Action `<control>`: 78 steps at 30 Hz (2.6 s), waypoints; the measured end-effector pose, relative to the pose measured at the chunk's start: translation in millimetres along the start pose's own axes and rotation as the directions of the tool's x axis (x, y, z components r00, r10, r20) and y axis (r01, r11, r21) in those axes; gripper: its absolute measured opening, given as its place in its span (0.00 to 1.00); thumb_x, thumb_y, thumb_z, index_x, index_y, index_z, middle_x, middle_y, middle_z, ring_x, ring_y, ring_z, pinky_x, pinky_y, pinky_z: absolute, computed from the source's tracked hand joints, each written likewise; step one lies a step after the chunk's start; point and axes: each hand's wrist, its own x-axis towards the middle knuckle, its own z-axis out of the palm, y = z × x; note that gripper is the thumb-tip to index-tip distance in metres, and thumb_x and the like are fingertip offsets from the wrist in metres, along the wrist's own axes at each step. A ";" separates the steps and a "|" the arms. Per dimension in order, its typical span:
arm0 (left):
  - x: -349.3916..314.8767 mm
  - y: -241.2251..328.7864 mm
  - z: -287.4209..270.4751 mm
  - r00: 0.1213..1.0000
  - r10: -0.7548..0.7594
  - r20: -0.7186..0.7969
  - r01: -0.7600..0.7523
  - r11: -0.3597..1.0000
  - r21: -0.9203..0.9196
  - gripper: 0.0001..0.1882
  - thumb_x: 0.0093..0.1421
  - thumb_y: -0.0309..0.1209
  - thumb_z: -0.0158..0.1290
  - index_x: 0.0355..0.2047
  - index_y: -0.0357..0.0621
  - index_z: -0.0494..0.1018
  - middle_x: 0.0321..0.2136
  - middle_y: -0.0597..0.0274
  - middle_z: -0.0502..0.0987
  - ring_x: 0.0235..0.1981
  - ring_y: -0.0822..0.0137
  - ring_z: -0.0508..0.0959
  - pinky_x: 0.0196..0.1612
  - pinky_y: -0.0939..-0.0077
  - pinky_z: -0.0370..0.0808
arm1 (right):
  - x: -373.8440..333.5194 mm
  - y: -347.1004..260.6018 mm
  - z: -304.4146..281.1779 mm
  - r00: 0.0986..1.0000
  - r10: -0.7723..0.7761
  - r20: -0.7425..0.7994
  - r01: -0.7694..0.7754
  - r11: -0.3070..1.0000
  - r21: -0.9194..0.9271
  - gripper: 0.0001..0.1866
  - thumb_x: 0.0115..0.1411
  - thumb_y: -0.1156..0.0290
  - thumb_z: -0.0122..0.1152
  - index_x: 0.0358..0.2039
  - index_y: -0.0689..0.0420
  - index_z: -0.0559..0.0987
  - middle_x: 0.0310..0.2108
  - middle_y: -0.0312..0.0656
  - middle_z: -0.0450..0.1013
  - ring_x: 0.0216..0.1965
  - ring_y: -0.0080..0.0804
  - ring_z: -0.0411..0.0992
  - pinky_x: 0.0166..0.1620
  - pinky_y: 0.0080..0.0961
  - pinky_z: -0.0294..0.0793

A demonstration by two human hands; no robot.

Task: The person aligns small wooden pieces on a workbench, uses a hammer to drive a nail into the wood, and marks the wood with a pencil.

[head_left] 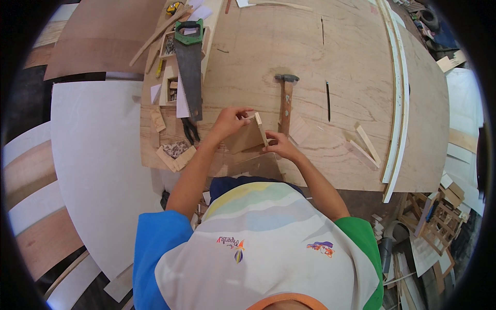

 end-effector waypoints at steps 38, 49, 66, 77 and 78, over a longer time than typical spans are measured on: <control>-72.6 59.8 -15.4 0.523 0.735 -0.431 -0.852 0.456 -0.257 0.27 0.50 0.15 0.65 0.46 0.43 0.65 0.38 0.48 0.80 0.48 0.56 0.76 0.53 0.63 0.73 | -49.4 -119.7 29.1 0.526 -0.822 -0.217 0.528 0.516 -0.674 0.36 0.45 0.72 0.78 0.55 0.62 0.73 0.65 0.61 0.58 0.65 0.56 0.62 0.63 0.40 0.67; -81.4 81.6 -18.7 0.465 0.776 -0.426 -0.879 0.463 -0.116 0.26 0.49 0.16 0.66 0.41 0.44 0.62 0.36 0.47 0.81 0.45 0.55 0.76 0.49 0.64 0.72 | -55.8 -116.2 34.6 0.633 -0.617 -0.468 0.673 0.737 -0.062 0.40 0.54 0.83 0.68 0.66 0.67 0.61 0.66 0.56 0.60 0.65 0.40 0.62 0.64 0.32 0.65; 19.8 -25.4 17.6 0.957 -0.217 -0.193 0.158 0.948 -0.277 0.21 0.64 0.43 0.54 0.43 0.35 0.77 0.28 0.56 0.80 0.29 0.68 0.79 0.36 0.74 0.76 | 31.9 6.2 2.8 0.946 0.318 0.067 -0.304 0.793 0.528 0.26 0.69 0.51 0.51 0.57 0.59 0.71 0.48 0.47 0.74 0.46 0.40 0.77 0.48 0.37 0.82; 32.0 -129.7 10.2 0.906 -0.268 -0.329 0.261 0.963 -0.067 0.24 0.64 0.45 0.52 0.48 0.37 0.77 0.41 0.46 0.81 0.43 0.51 0.81 0.48 0.64 0.74 | 33.8 29.0 -13.3 0.879 0.374 -0.297 -0.265 0.899 0.349 0.40 0.65 0.49 0.57 0.66 0.60 0.54 0.47 0.61 0.72 0.40 0.43 0.79 0.41 0.35 0.81; 25.3 -133.1 8.9 0.913 -0.272 -0.305 0.285 0.959 -0.003 0.23 0.64 0.45 0.52 0.49 0.38 0.77 0.39 0.49 0.82 0.41 0.55 0.81 0.46 0.65 0.75 | 31.2 30.6 -15.0 0.874 0.365 -0.320 -0.262 0.910 0.323 0.40 0.64 0.49 0.59 0.66 0.60 0.55 0.47 0.61 0.73 0.39 0.41 0.79 0.40 0.34 0.81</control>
